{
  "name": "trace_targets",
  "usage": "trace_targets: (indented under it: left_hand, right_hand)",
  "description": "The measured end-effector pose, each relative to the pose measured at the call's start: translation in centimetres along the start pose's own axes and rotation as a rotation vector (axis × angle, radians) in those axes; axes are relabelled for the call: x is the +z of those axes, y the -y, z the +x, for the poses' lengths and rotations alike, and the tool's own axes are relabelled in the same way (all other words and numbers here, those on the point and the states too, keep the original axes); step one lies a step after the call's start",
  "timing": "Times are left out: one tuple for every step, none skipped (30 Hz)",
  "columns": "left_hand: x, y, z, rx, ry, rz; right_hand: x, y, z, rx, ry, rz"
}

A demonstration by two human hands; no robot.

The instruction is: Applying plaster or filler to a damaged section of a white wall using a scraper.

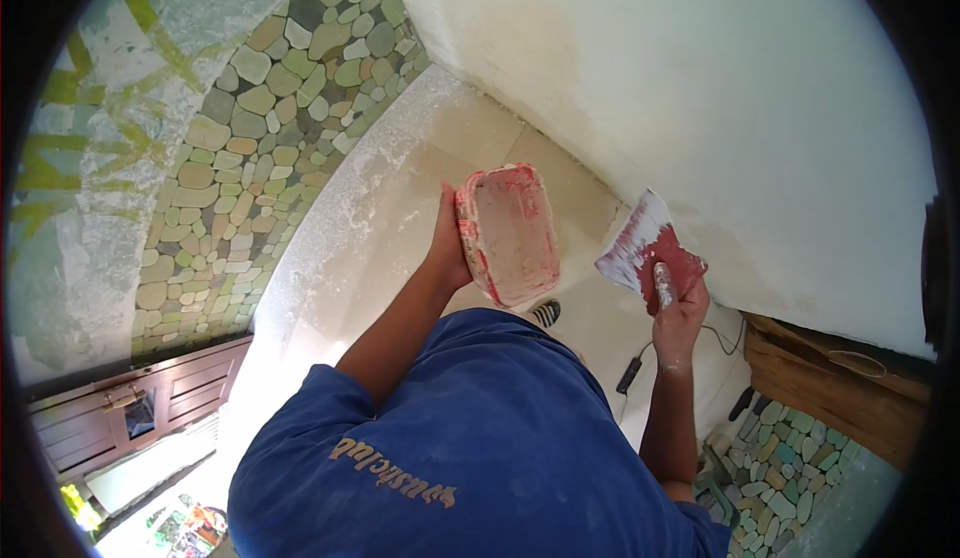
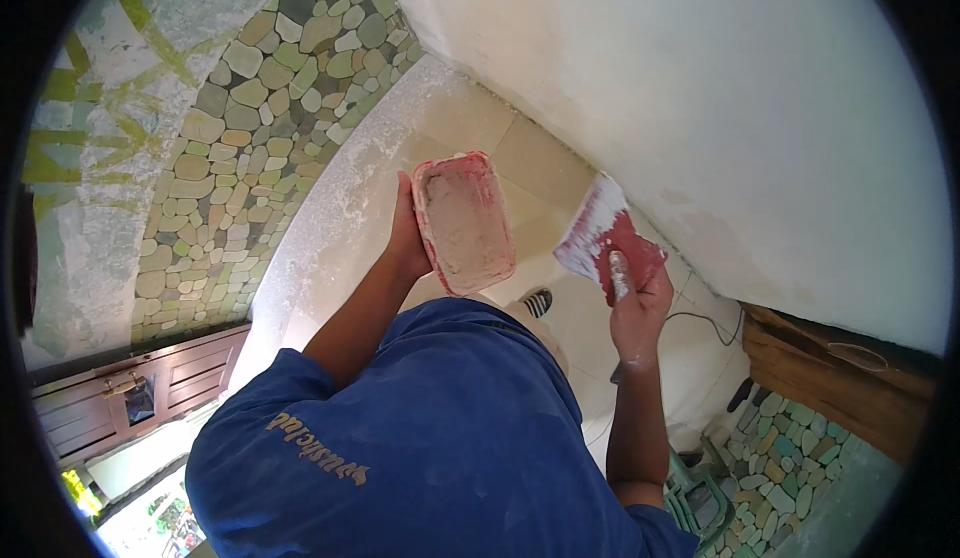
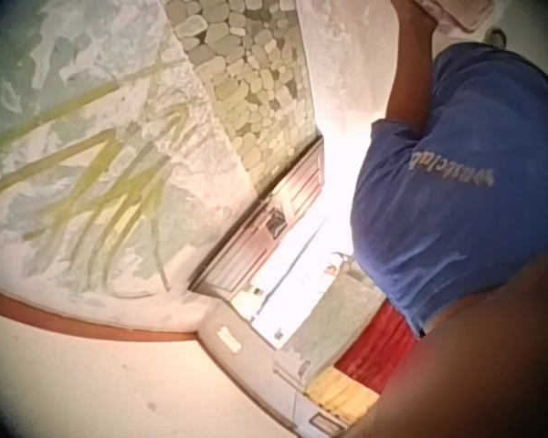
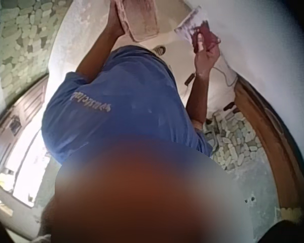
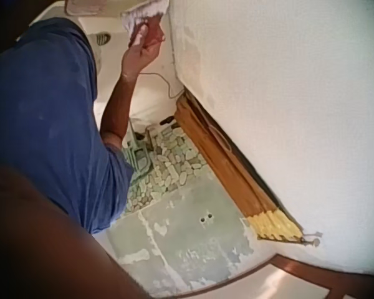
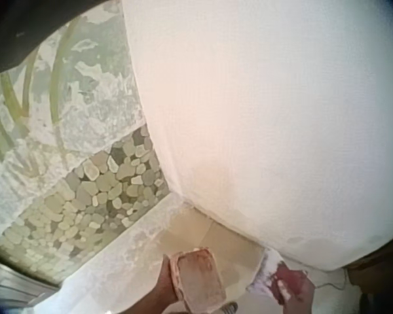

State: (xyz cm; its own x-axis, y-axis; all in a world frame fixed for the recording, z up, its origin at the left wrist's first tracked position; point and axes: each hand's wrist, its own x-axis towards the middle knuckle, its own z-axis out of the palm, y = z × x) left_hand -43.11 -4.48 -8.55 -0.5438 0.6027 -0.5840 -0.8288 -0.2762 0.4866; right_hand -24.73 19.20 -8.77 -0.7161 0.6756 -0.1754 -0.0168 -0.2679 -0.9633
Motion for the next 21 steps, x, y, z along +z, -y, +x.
trace_targets:
  left_hand:
    - [-0.2, -0.7, -0.2, 0.008, 0.001, 0.002]
    - [-0.4, -1.6, -0.4, 0.013, 0.000, 0.004]
    - [-0.8, -2.7, -0.6, 0.013, 0.017, -0.004]
    - [-1.0, -3.8, -0.8, 0.021, 0.018, 0.006]
    - [-1.3, -5.0, -1.0, 0.028, 0.019, 0.015]
    - [-1.5, -6.2, -1.3, 0.029, 0.032, 0.006]
    - [-1.5, -7.4, -1.7, 0.036, 0.031, 0.048]
    - [-1.8, -8.6, -1.8, 0.042, 0.029, 0.090]
    - [-2.3, -9.8, -1.7, 0.044, 0.040, 0.082]
    - [-3.0, -11.0, -1.8, 0.024, 0.048, 0.084]
    - [-3.8, -12.1, -1.9, 0.002, 0.055, 0.088]
    - [-4.5, -13.2, -2.0, 0.002, 0.058, 0.083]
    - [-5.0, -14.1, -2.0, 0.017, 0.048, 0.114]
    - [-5.4, -15.0, -2.0, 0.031, 0.038, 0.145]
    - [-6.0, -15.9, -2.0, 0.026, 0.041, 0.144]
    - [-6.4, -17.0, -1.9, 0.033, 0.068, 0.117]
    - [-6.8, -17.9, -1.9, 0.038, 0.095, 0.091]
    - [-7.2, -18.6, -1.9, 0.022, 0.101, 0.099]
    - [-7.5, -19.2, -2.0, 0.070, 0.103, 0.081]
    - [-7.7, -19.8, -2.1, 0.116, 0.105, 0.064]
    - [-7.8, -20.6, -2.5, 0.081, 0.104, 0.054]
  right_hand:
    - [1.7, 1.7, -0.2, -0.049, 0.079, -0.059]
    - [3.5, 3.1, -0.4, -0.094, 0.155, -0.119]
    - [5.5, 4.1, -0.1, -0.216, 0.220, -0.238]
    - [7.6, 4.8, 0.0, -0.227, 0.217, -0.252]
    - [9.7, 5.5, 0.1, -0.261, 0.266, -0.317]
    - [11.8, 6.0, 0.2, -0.293, 0.315, -0.382]
    - [13.8, 5.8, 0.4, -0.375, 0.320, -0.466]
    - [15.6, 6.0, 0.6, -0.383, 0.321, -0.478]
    - [17.4, 6.2, 0.7, -0.355, 0.348, -0.543]
    - [19.1, 6.3, 0.6, -0.323, 0.378, -0.604]
    - [20.6, 6.5, 0.6, -0.326, 0.379, -0.611]
    - [22.0, 6.8, 0.5, -0.304, 0.393, -0.651]
    - [23.2, 7.0, 0.6, -0.283, 0.406, -0.691]
    - [24.2, 7.0, 0.7, -0.283, 0.403, -0.696]
    - [25.2, 7.0, 0.8, -0.299, 0.405, -0.734]
    - [26.1, 7.0, 0.8, -0.311, 0.400, -0.769]
    - [27.2, 7.1, 0.8, -0.304, 0.385, -0.770]
    - [28.5, 7.4, 0.7, -0.349, 0.378, -0.778]
    - [29.6, 7.6, 0.6, -0.392, 0.366, -0.786]
    - [30.6, 7.7, 0.5, -0.380, 0.344, -0.786]
    - [31.5, 7.8, 0.4, -0.375, 0.359, -0.873]
